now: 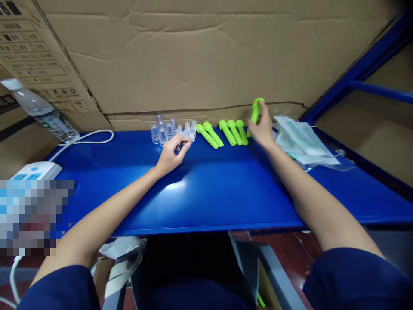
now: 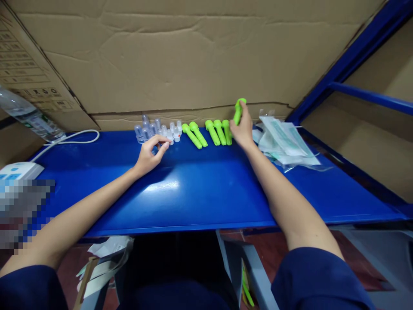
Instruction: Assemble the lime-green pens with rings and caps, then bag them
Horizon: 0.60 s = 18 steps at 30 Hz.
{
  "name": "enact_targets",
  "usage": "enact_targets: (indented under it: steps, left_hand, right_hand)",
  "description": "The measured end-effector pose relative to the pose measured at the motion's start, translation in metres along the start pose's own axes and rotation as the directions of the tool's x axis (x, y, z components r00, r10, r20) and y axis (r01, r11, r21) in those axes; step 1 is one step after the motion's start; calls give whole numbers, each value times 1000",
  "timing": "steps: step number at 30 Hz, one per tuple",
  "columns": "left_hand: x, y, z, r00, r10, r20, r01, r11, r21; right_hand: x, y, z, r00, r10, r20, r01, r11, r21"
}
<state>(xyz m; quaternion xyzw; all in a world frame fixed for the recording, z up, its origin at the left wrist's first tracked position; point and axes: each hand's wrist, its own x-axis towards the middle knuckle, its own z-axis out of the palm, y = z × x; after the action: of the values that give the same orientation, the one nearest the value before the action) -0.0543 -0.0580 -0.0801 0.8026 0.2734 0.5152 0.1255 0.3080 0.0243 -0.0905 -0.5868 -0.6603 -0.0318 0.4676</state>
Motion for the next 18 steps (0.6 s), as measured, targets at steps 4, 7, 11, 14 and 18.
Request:
enact_targets:
  steps: [4, 7, 11, 14, 18]
  left_hand:
    - [0, 1, 0, 1000, 10, 2, -10, 1000, 1]
    - [0, 0, 1, 1000, 11, 5, -11, 1000, 6]
    - [1, -2, 0, 1000, -3, 4, 3, 1000, 11]
    - [1, -4, -2, 999, -50, -14, 50, 999, 19]
    - [2, -10, -5, 996, -81, -49, 82, 996, 17]
  right_hand:
    - [-3, 10, -8, 973, 231, -12, -230, 965, -125]
    - [-6, 13, -8, 933, 359, 23, -348, 918, -191]
    - [-6, 22, -5, 928, 369, 54, -350, 913, -209]
    - [-6, 29, -2, 935, 345, 82, -323, 924, -206]
    - [-6, 34, 1, 944, 320, 82, -299, 932, -203]
